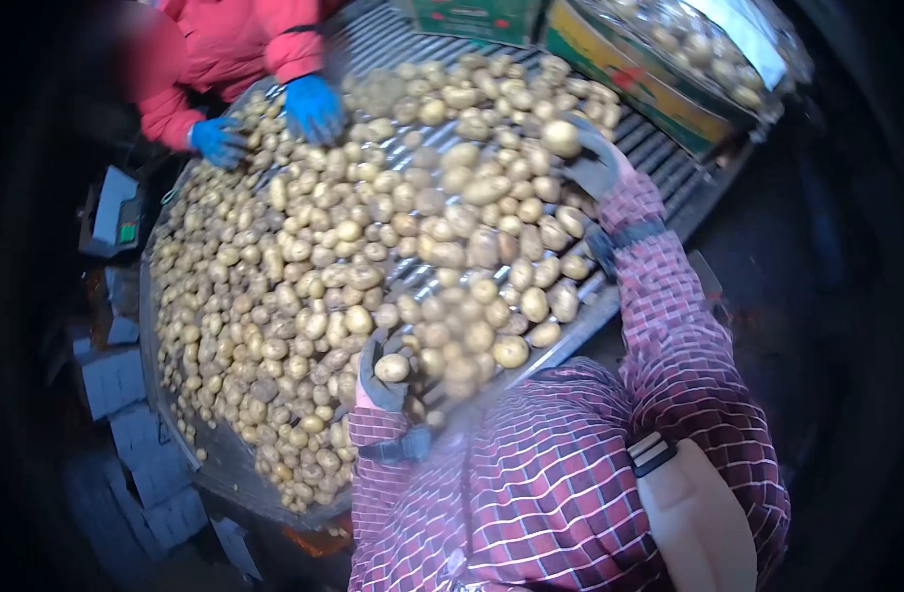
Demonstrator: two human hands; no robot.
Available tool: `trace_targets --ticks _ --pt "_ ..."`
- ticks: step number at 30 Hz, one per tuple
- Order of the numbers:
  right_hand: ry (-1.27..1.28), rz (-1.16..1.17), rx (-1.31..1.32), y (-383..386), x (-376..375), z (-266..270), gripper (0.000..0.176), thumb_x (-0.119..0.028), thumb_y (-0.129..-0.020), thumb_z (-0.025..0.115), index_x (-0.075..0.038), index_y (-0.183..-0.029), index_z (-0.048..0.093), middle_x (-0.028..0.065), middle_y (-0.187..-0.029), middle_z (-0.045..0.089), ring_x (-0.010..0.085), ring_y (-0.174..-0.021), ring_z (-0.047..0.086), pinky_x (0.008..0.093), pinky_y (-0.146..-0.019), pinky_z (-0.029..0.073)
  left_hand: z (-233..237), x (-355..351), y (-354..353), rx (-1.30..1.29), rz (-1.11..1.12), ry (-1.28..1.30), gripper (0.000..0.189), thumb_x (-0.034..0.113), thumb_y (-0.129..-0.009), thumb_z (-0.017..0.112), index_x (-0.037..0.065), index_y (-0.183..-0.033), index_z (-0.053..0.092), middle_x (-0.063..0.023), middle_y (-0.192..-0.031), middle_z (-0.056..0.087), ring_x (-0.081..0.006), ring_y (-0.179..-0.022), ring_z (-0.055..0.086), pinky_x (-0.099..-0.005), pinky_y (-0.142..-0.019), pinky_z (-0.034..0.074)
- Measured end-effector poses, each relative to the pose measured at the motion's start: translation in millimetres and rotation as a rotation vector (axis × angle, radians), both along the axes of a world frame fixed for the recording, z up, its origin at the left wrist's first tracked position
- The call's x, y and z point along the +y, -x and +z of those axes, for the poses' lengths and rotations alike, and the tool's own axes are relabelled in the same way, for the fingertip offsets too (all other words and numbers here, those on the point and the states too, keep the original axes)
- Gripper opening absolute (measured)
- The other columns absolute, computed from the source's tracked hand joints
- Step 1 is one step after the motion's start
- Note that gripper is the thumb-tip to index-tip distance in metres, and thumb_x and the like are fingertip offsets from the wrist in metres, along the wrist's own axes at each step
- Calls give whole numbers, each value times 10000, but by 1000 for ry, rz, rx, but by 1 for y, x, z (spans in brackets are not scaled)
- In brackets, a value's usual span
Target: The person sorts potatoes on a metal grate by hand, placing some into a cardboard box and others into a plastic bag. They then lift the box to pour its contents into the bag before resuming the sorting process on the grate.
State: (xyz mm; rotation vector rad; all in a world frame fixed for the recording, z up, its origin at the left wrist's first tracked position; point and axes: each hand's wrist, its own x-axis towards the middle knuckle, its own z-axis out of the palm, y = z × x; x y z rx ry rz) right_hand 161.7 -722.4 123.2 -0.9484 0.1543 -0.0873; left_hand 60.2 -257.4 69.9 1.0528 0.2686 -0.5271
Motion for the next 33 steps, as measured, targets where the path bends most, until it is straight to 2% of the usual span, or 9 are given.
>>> trace_targets --ticks 3,6,11,15,20,22,25,29,33 --pt "-163 -190 105 144 -52 -19 367 -298 -949 529 -138 -1279 527 102 -1088 652 186 -785 615 306 -605 499 -3 3 7 131 -131 256 517 7 -900 563 -5 -1372 352 -142 -1263 550 -232 -1119 571 -333 -919 520" --pt "-103 -548 541 278 -59 -50 294 -333 -979 486 -148 -1196 559 107 -1025 661 159 -638 555 284 -498 420 -32 6 11 -363 -452 -248 487 430 -1003 382 150 -1400 417 -111 -1347 511 -292 -1157 542 -416 -793 547" --pt "-89 -797 561 422 -120 -164 373 -300 -923 606 -58 -1206 572 112 -1052 656 212 -872 627 341 -727 513 15 -17 17 155 -375 131 589 419 -935 534 124 -1421 377 -121 -1329 516 -274 -1140 555 -377 -814 550" --pt "728 -884 974 355 -109 -92 472 -234 -883 672 -6 -1270 528 133 -1186 612 200 -1037 601 322 -907 475 40 -14 30 46 -456 -6 517 78 -849 623 54 -1334 447 -132 -1188 595 -241 -1076 595 -361 -900 510" --pt "1289 -330 188 224 86 22 514 -113 -757 734 -93 -1246 578 138 -1202 592 261 -1139 557 372 -993 438 22 26 55 156 -117 -32 465 169 -879 607 40 -1301 461 -152 -1120 612 -276 -965 628 -373 -809 541" --pt "1048 139 16 193 174 24 514 -181 -772 726 -62 -1244 559 159 -1312 512 300 -1225 494 394 -996 433 23 36 65 145 0 -45 442 268 -922 561 21 -1275 465 -179 -1087 611 -289 -922 632 -379 -787 548" --pt "1910 516 -392 175 261 -23 550 -439 -753 655 -182 -1229 557 138 -1386 406 383 -1267 400 585 -1003 354 9 59 75 166 39 -8 473 370 -952 520 12 -1257 466 -172 -1043 606 -292 -884 629 -381 -770 552" --pt "2068 621 -343 141 248 -41 640 -592 -852 516 -251 -1387 426 48 -1526 285 356 -1394 261 677 -1083 172 15 73 88 167 134 -102 490 265 -925 593 70 -1346 437 -143 -1115 576 -250 -901 627 -342 -772 551" --pt "2253 586 31 81 195 -8 637 -552 -853 538 -278 -1410 393 42 -1539 257 336 -1420 211 668 -1077 212 14 75 73 -147 -26 -265 542 28 -834 656 28 -1333 444 -93 -1159 575 -193 -977 604 -305 -805 532"
